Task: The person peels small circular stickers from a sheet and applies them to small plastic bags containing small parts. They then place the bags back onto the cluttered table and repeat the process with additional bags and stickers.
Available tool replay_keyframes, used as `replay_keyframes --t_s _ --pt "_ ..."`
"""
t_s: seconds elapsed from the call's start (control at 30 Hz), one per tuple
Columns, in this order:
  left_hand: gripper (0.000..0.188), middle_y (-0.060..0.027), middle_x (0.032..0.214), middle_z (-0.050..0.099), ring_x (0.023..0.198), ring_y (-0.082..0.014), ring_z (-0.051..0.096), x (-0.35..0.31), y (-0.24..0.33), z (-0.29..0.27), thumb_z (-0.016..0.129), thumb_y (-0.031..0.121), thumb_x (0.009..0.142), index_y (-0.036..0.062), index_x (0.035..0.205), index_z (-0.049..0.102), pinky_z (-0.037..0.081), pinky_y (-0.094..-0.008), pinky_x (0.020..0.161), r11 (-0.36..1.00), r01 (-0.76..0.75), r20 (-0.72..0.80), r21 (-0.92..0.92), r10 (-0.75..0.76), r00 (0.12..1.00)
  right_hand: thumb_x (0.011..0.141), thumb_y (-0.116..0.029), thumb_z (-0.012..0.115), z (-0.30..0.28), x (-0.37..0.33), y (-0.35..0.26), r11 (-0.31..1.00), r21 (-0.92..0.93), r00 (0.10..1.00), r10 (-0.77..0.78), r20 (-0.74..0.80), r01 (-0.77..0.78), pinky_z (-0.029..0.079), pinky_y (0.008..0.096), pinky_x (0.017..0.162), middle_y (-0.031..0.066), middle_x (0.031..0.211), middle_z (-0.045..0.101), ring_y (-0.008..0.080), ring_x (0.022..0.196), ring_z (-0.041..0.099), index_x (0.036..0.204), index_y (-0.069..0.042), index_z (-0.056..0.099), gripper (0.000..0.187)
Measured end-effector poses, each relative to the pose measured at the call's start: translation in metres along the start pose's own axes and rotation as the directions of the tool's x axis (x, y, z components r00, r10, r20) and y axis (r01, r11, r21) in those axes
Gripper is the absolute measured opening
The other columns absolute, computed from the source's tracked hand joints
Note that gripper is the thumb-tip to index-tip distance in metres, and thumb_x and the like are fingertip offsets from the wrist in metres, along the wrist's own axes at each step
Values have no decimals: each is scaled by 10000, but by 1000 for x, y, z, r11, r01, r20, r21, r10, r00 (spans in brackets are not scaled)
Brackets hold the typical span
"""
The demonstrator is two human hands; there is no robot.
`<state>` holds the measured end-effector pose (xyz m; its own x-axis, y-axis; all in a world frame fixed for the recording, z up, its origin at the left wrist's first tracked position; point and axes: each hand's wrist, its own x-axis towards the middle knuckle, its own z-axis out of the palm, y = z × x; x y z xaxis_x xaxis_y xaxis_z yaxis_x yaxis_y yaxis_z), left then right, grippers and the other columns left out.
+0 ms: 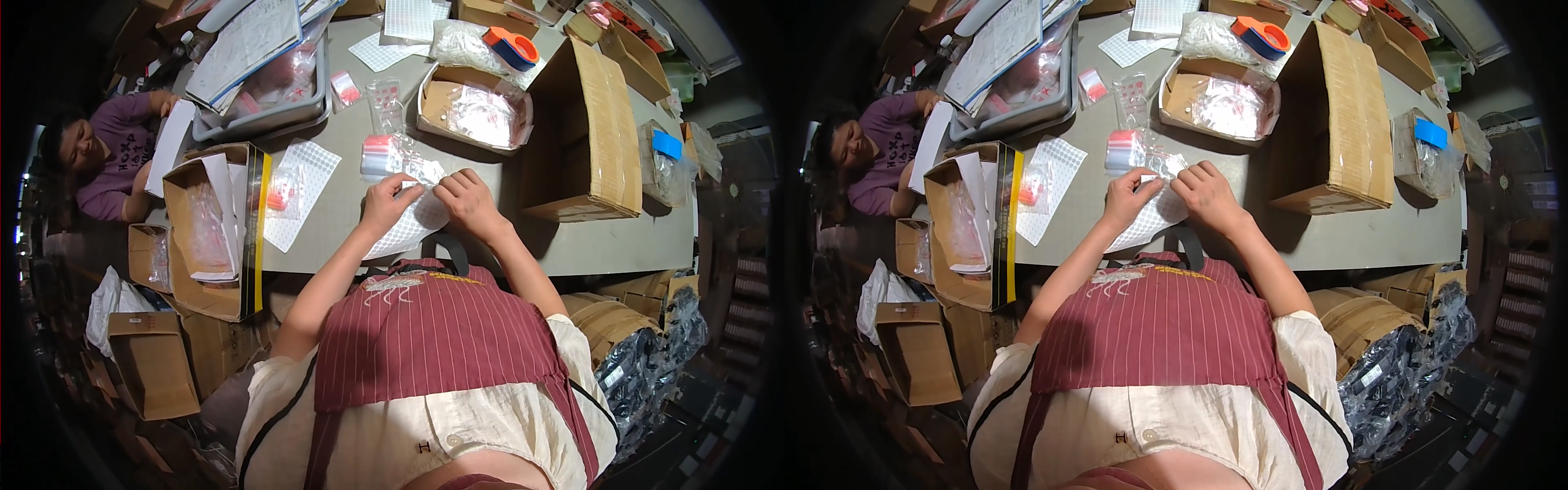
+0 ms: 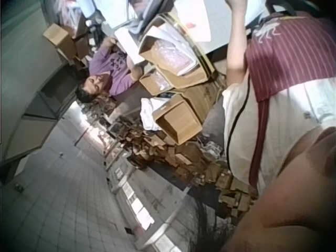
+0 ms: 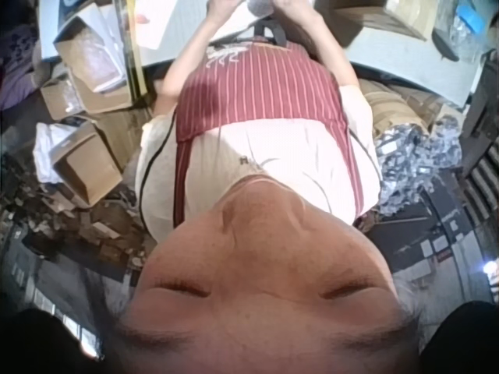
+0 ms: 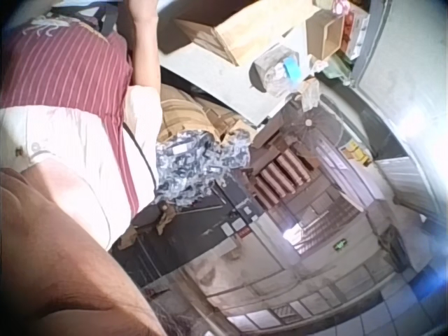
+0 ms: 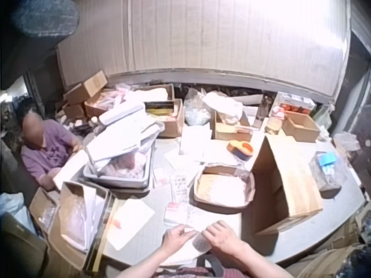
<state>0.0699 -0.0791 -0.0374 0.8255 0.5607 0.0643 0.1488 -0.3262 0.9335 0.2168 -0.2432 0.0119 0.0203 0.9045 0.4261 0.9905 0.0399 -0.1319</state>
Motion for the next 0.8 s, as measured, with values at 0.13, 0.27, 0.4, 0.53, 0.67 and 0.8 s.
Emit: replay_keyframes --t_s 0.13,0.27,0.4,0.53,0.67,0.8 --pt "234 -84 743 651 649 -186 578 -2 6 0 797 272 880 60 961 743 466 -340 610 999 4 12 54 -4 1000 753 -35 691 0 0 -1 990 134 997 47 -69 -37 503 384 825 90 891 623 293 872 631 940 -64 616 204" --pt "187 -125 917 729 846 -305 698 -3 9 2 798 215 859 57 943 742 542 -386 746 908 -387 46 162 385 922 903 -52 702 32 0 17 491 734 788 608 97 -469 489 300 700 56 853 645 174 762 612 953 -33 614 104" --pt "189 -117 1005 750 972 -326 719 -8 -3 8 789 143 844 20 974 727 565 -388 858 835 -522 163 174 498 852 968 -65 688 60 3 28 -25 874 688 606 399 -485 459 242 676 6 826 619 81 742 557 957 -16 616 88" --pt "342 -122 1132 743 1068 -324 705 -9 4 2 780 141 808 28 1126 726 554 -417 923 823 -562 144 81 548 824 954 -80 697 59 3 39 -166 853 679 539 499 -495 509 253 679 35 856 665 105 740 607 987 -6 647 96" --pt "420 -136 1185 732 1139 -309 681 -12 -6 4 775 166 802 43 1201 729 533 -417 981 840 -519 127 156 504 854 951 -76 675 37 13 39 -304 807 617 526 585 -506 493 244 663 44 864 675 115 731 616 1003 -4 654 91" --pt "423 -126 1197 733 1139 -306 683 -10 -11 4 769 161 798 34 1200 729 528 -409 997 811 -560 170 167 536 827 952 -87 655 37 4 49 -119 798 624 560 546 -591 491 243 681 23 819 649 106 712 607 959 -17 660 71"
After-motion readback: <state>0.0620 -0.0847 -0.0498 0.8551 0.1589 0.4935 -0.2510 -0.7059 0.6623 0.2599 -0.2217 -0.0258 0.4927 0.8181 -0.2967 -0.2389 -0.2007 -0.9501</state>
